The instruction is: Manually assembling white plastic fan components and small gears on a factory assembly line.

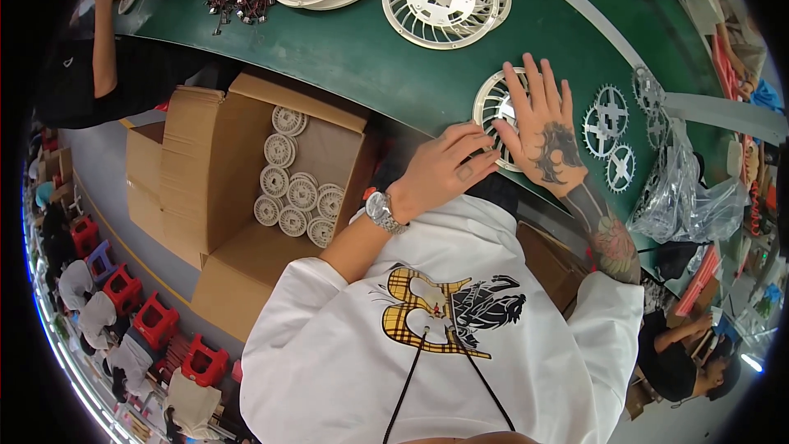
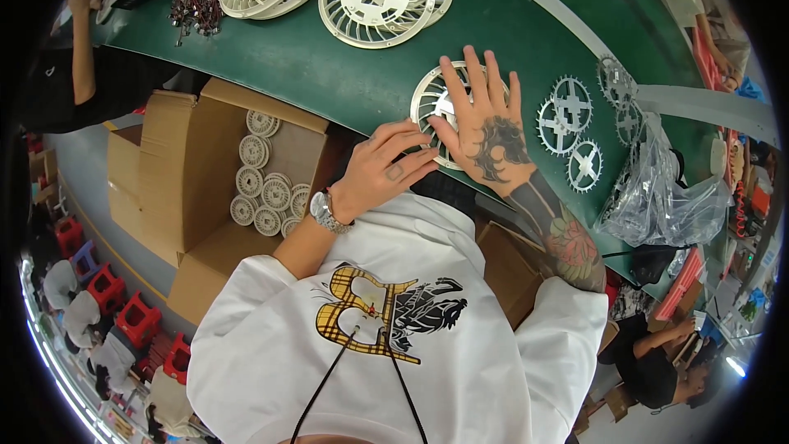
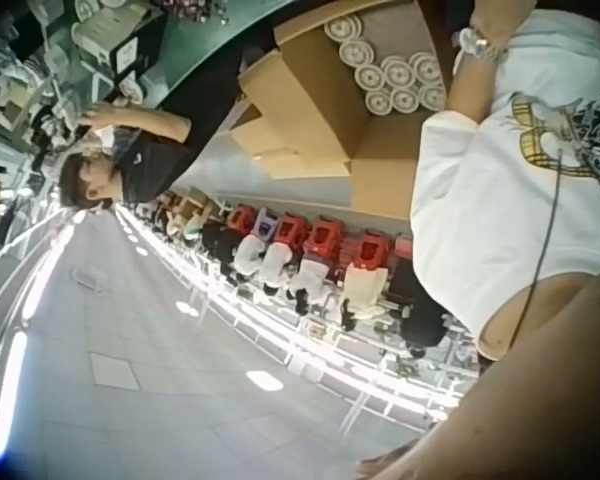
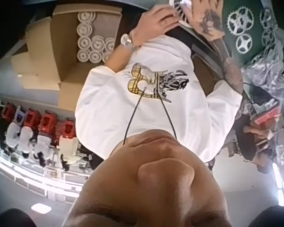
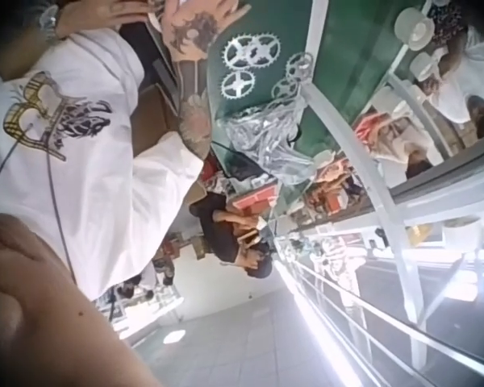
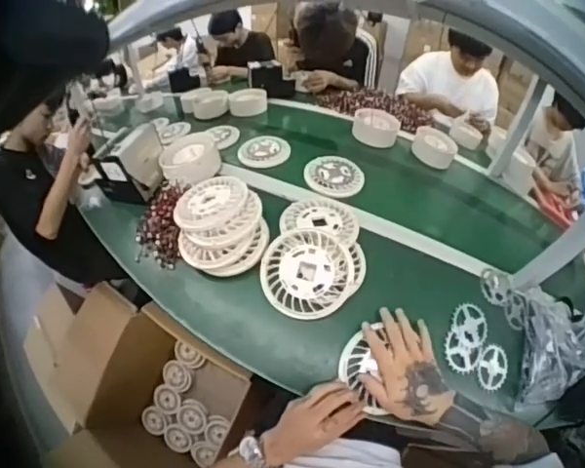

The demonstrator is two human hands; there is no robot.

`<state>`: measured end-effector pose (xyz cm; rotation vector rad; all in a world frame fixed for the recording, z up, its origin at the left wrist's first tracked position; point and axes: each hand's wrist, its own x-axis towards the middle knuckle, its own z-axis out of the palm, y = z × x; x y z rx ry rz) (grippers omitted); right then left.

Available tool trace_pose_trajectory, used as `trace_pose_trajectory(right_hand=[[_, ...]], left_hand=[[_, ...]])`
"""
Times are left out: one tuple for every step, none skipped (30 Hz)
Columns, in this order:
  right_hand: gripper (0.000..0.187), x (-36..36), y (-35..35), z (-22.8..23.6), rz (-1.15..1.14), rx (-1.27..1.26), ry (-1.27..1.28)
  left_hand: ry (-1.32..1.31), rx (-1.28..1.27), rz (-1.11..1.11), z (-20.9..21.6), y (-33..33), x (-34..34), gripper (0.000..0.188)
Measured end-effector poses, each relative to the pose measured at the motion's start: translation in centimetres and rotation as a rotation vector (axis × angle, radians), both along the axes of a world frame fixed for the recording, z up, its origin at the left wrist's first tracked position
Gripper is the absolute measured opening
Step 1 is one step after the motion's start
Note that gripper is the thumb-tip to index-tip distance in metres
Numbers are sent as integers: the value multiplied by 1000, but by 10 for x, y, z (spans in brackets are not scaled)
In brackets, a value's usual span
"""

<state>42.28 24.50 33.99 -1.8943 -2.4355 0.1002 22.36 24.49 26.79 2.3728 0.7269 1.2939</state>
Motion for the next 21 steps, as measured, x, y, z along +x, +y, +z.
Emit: trace_pose_trajectory(right_hand=[[78,0,0,0,-10,-5,-5],[78,-1,-1,-1,-22,-11,-11],[78,-1,-1,-3,-29,-16,-9],[78,-2,2,-4,-19,-14,-7],[78,-3,4,-6,-9,-11,-6],[78,-4,5,-7,2,-7,-4],[78,-4,5,-8,8,-8,-1],[78,-4,5,-10,23,-13,8],[77,-2,4,-8,15,-16,8],[77,-1,3,-6,11,-19,8],[77,1,3,-3,1,-15,2],[77,5,3,0,22,-31,17],[77,9,3,3,43,-48,32],[77,13,3,5,74,-64,52],[77,18,1,8,72,-60,48],[73,23,-1,13,45,-27,160],[69,30,-4,17,16,4,272],[65,36,-7,20,-14,36,383],[65,42,-11,20,-15,37,379],[58,46,-17,21,-28,-10,389],[52,50,-23,21,-41,-57,399]], left_hand=[[-14,-3,-5,0,0,0,30],[-11,-8,-9,-1,1,-1,30],[-10,-14,-13,-2,3,0,29],[-9,-20,-8,-2,5,-1,29],[-7,-25,-3,-2,5,-1,29],[-5,-27,1,-2,3,-2,29],[9,-38,7,-3,2,-3,30],[22,-47,16,-3,0,-4,31],[27,-54,3,-1,1,-3,31],[21,-51,-8,1,2,-2,31],[28,-59,-21,2,3,-2,33],[34,-67,-34,4,3,-1,35],[39,-74,-48,5,4,0,36],[37,-69,-47,5,3,0,36],[51,-79,-40,4,1,-1,38],[65,-92,-26,2,-2,-3,39],[77,-106,-13,1,-4,-3,40],[72,-108,-11,0,-5,-3,40],[64,-95,-10,-1,-3,-2,39],[56,-82,-11,-1,-2,-2,39],[48,-69,-11,-1,-1,-2,38]])
